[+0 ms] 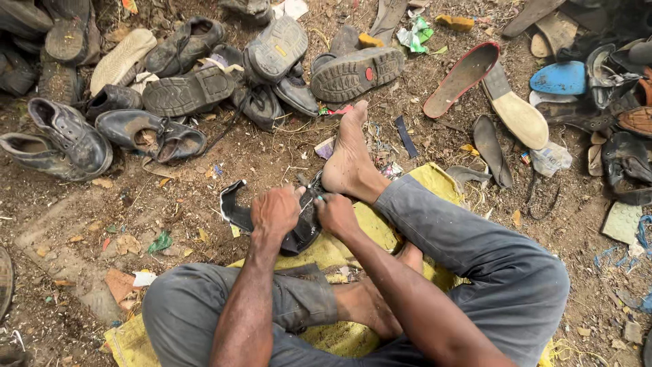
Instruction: The person sits on the ground and uses a small screwdriver-like tool and adhesive to repair the sole and upper of various worn shoes, prying parts apart and applying pressure.
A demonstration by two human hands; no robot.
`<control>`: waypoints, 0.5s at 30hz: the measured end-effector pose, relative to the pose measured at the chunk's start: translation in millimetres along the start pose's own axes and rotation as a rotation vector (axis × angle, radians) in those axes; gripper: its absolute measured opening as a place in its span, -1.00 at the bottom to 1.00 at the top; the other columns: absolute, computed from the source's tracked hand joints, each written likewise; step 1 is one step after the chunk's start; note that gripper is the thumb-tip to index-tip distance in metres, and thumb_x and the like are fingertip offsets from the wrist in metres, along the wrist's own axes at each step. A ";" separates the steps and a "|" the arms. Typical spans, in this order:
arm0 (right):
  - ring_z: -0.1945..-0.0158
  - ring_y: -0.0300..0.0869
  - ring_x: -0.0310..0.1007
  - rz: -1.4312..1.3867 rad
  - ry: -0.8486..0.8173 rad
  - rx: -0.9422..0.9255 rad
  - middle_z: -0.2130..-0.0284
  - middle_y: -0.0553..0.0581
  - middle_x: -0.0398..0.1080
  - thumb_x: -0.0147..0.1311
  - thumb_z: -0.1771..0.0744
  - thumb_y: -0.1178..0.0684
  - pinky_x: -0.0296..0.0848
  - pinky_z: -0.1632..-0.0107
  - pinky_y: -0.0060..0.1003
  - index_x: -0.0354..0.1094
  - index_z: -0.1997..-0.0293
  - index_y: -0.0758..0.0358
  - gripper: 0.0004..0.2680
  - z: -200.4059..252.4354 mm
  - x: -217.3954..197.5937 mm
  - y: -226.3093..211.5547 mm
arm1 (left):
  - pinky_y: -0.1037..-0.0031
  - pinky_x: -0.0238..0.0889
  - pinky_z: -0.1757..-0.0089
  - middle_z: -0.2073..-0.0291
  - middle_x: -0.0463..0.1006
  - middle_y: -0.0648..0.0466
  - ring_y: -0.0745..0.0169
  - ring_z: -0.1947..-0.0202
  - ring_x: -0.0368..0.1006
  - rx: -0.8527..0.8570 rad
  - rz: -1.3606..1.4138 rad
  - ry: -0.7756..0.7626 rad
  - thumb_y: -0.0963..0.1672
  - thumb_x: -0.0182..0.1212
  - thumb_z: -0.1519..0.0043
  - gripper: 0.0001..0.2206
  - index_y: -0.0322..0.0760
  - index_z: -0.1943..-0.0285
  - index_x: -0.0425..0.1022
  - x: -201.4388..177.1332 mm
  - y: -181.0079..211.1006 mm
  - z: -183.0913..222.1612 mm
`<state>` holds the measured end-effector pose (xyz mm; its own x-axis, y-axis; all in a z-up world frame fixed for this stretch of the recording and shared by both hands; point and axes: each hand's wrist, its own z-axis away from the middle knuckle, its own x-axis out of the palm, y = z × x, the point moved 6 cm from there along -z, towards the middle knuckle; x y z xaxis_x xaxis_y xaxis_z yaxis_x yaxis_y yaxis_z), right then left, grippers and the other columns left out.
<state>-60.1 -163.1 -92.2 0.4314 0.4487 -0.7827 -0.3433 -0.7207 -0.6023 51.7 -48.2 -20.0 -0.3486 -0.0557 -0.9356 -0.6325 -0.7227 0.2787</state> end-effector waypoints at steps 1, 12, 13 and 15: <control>0.33 0.35 0.46 -0.037 -0.056 0.069 0.45 0.48 0.45 0.04 -0.36 0.00 0.42 0.19 0.18 0.45 0.39 0.38 -0.77 -11.4 7.1 -0.1 | 0.25 0.18 0.47 0.64 0.47 0.04 0.18 0.62 0.38 -0.021 0.013 -0.028 0.11 -0.04 -0.42 -0.56 -0.19 0.33 0.52 0.7 -0.9 1.0; 0.35 0.34 0.48 -0.159 -0.308 0.209 0.45 0.47 0.45 0.01 -0.38 -0.07 0.41 0.23 0.16 0.50 0.26 0.29 -0.77 57.8 -10.9 -44.0 | 0.00 0.31 0.33 0.46 0.56 -0.21 -0.21 0.41 0.50 -0.127 0.092 0.247 0.10 0.01 -0.38 -0.56 -0.27 0.30 0.59 -34.4 -48.6 24.8; 0.35 0.34 0.48 -0.172 -0.274 0.229 0.45 0.47 0.45 0.02 -0.37 -0.07 0.41 0.23 0.16 0.48 0.28 0.32 -0.77 36.9 -13.4 -44.9 | 0.02 0.30 0.35 0.48 0.57 -0.18 -0.20 0.43 0.50 -0.060 0.066 0.350 0.09 -0.01 -0.39 -0.55 -0.28 0.32 0.58 -42.7 -44.4 35.1; 0.35 0.33 0.48 -0.183 -0.258 0.258 0.46 0.47 0.46 0.04 -0.36 -0.06 0.41 0.24 0.16 0.46 0.31 0.35 -0.76 32.7 -8.2 -55.1 | 0.05 0.30 0.37 0.53 0.56 -0.16 -0.14 0.49 0.50 -0.099 0.084 0.265 0.09 -0.04 -0.40 -0.55 -0.29 0.28 0.56 -39.6 -44.9 48.2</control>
<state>-72.0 -109.8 -57.7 0.2924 0.6985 -0.6532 -0.4924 -0.4756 -0.7290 60.5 19.7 15.0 -0.1955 -0.2867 -0.9379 -0.5345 -0.7707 0.3469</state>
